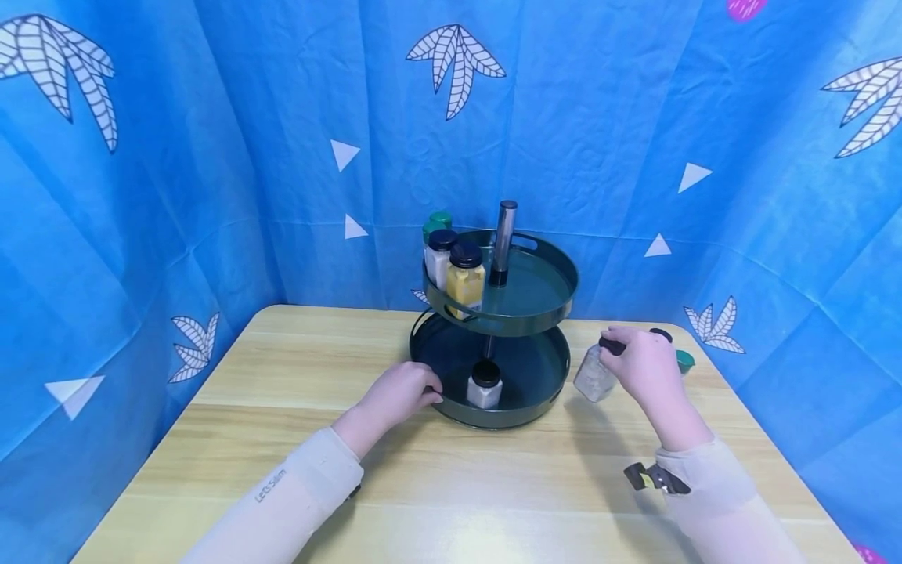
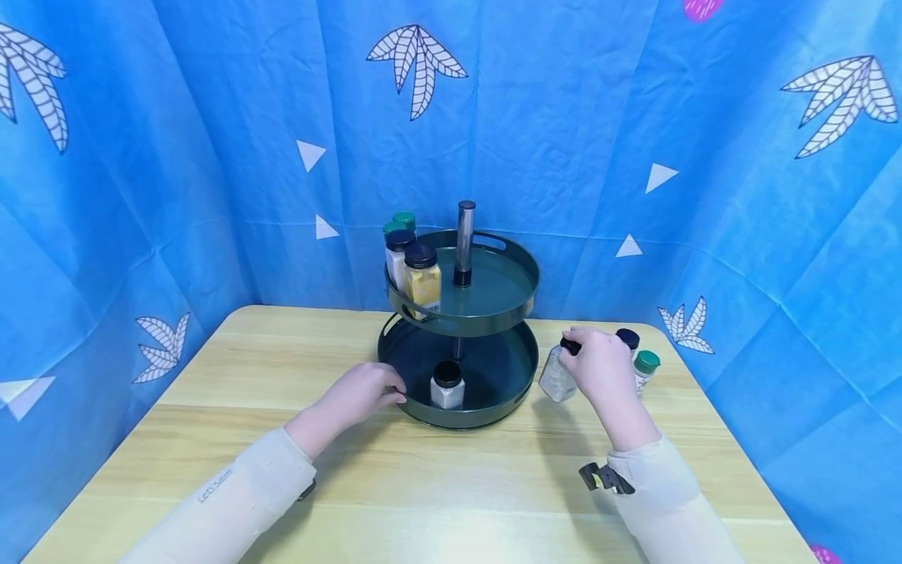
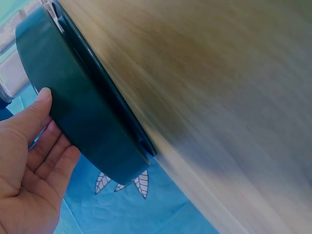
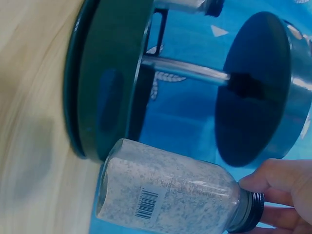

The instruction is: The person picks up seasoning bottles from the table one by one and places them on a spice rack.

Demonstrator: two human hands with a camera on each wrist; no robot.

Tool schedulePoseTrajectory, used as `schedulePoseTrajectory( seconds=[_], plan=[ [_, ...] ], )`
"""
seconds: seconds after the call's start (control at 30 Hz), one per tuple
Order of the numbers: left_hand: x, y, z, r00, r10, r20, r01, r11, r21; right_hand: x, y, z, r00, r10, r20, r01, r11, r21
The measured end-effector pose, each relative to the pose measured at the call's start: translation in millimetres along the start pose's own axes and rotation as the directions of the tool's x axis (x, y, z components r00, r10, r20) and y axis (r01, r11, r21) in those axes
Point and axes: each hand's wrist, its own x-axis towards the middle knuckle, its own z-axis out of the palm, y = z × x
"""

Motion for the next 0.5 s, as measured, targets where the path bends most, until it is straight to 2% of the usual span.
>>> schedulePoseTrajectory(
  seconds=[0.33, 0.5],
  plan=[
    [0.1, 0.9, -0.5, 1.0, 0.01, 0.002, -0.01, 1.0, 0.001, -2.2, -15.8, -7.0, 0.998, -0.053, -0.031, 0.053, 0.998, 0.017],
    [0.0, 1.9, -1.4, 1.0, 0.01, -0.001, -0.01, 1.0, 0.002, -2.8, -19.5, -7.4, 0.998, -0.053, -0.039, 0.054, 0.998, 0.022]
  ],
)
